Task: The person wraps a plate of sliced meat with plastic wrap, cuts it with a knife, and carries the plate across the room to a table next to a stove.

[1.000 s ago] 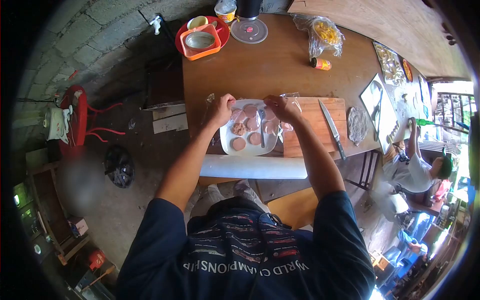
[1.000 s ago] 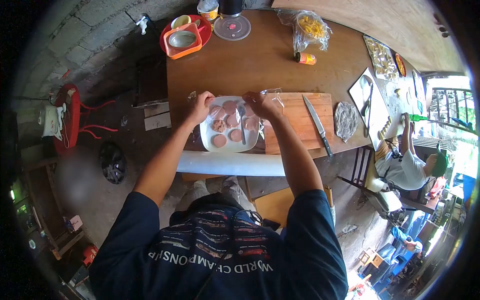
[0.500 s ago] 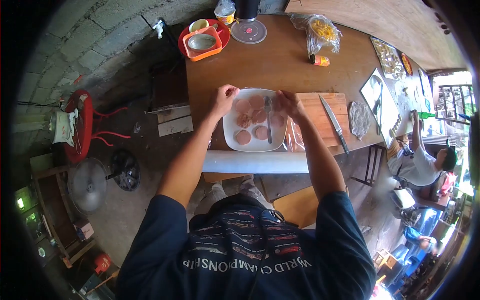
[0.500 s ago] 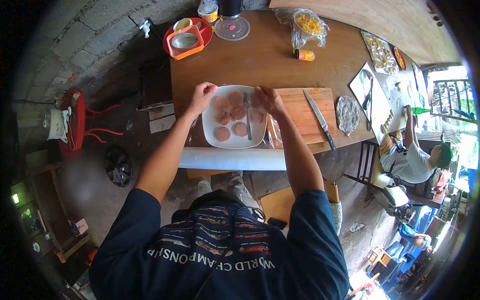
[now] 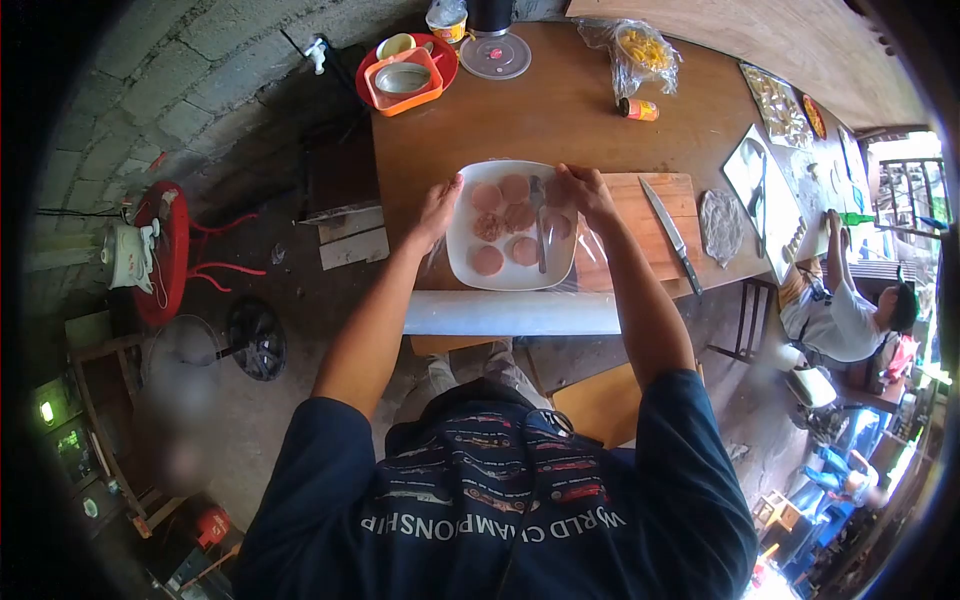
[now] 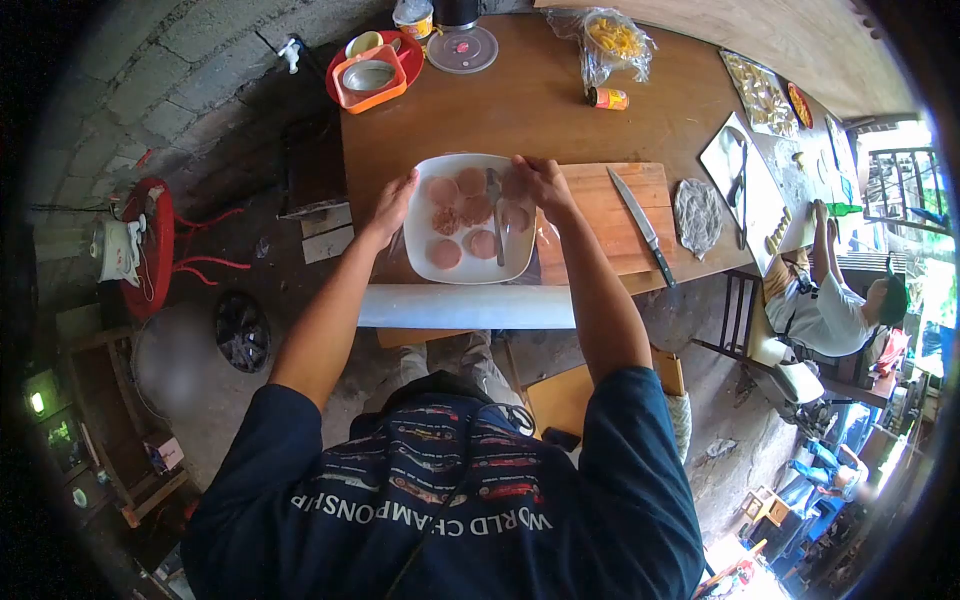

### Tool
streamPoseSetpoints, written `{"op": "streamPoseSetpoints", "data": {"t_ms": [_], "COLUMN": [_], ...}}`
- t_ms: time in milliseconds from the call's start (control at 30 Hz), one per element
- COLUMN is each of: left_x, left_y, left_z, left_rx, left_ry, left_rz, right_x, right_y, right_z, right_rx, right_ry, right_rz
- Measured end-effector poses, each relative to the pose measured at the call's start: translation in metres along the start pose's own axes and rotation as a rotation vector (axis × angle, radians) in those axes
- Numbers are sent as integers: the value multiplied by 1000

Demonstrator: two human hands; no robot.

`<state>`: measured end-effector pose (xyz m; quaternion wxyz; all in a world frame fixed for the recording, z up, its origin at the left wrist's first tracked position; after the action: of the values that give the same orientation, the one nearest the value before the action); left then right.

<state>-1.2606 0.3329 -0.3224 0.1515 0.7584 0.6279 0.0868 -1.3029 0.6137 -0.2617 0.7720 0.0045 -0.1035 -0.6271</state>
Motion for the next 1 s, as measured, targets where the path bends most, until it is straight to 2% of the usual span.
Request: {"op": "streamPoseSetpoints", "data": {"t_ms": [133, 200, 300, 367, 500, 533, 633, 700, 733, 767, 833, 867, 933, 967, 1000], "left_x": [4, -2, -4, 0, 5, 7, -4, 1, 7, 4, -3, 13, 10, 11, 13], "left_y": [1, 6, 1, 14, 6, 5, 4, 8, 9, 7, -2, 21, 16, 14, 14], "left_z": [-4, -13, 0, -14, 6, 8, 15, 1, -8, -2, 31, -23, -19, -17, -15], "left_rx": [-30, 41, -10, -23, -82, -85, -157, -96, -37, -34, -199, -135, -122, -116, -117], "left_ry": [56, 14, -13, -3, 108, 104, 93, 108, 126, 123, 160, 154, 149, 184, 183], "left_rz": [-60, -230, -214, -304, -230, -225, -296, -253, -195, -189, -298, -229, -196, -172, -171], "right_x": [-2, -3, -3, -4, -12, -15, -25, -21, -39, -36, -38, -52, -126, -180, -218], "right_y": [-4, -6, -4, -7, 6, 15, 30, 46, 44, 47, 59, 69, 81, 92, 118], "right_z": [-13, -20, -29, -35, -26, -16, -25, -35, -84, -84, -61, -36, -26, -25, -13], "right_rx": [67, 74, 148, 176, 208, 218, 278, 370, 489, 484, 335, 268, 21, -38, -33], "right_ry": [16, 28, -9, 33, 131, 152, 154, -232, -227, -230, -270, -122, 184, 608, 832], "right_rz": [3, -3, -27, -20, -42, -102, -143, -140, -78, -83, -129, -197, -384, -477, -605]}}
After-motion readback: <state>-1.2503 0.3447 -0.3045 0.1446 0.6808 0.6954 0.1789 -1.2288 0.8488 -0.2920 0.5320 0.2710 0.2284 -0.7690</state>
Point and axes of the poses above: each hand's wrist, its own y-axis away from the middle knuckle, its own x-axis out of the palm, z = x × y, the point moved 9 cm from there along -y, towards the middle knuckle, and after that the axes turned 6 degrees about -y, right-handed, at the moved point
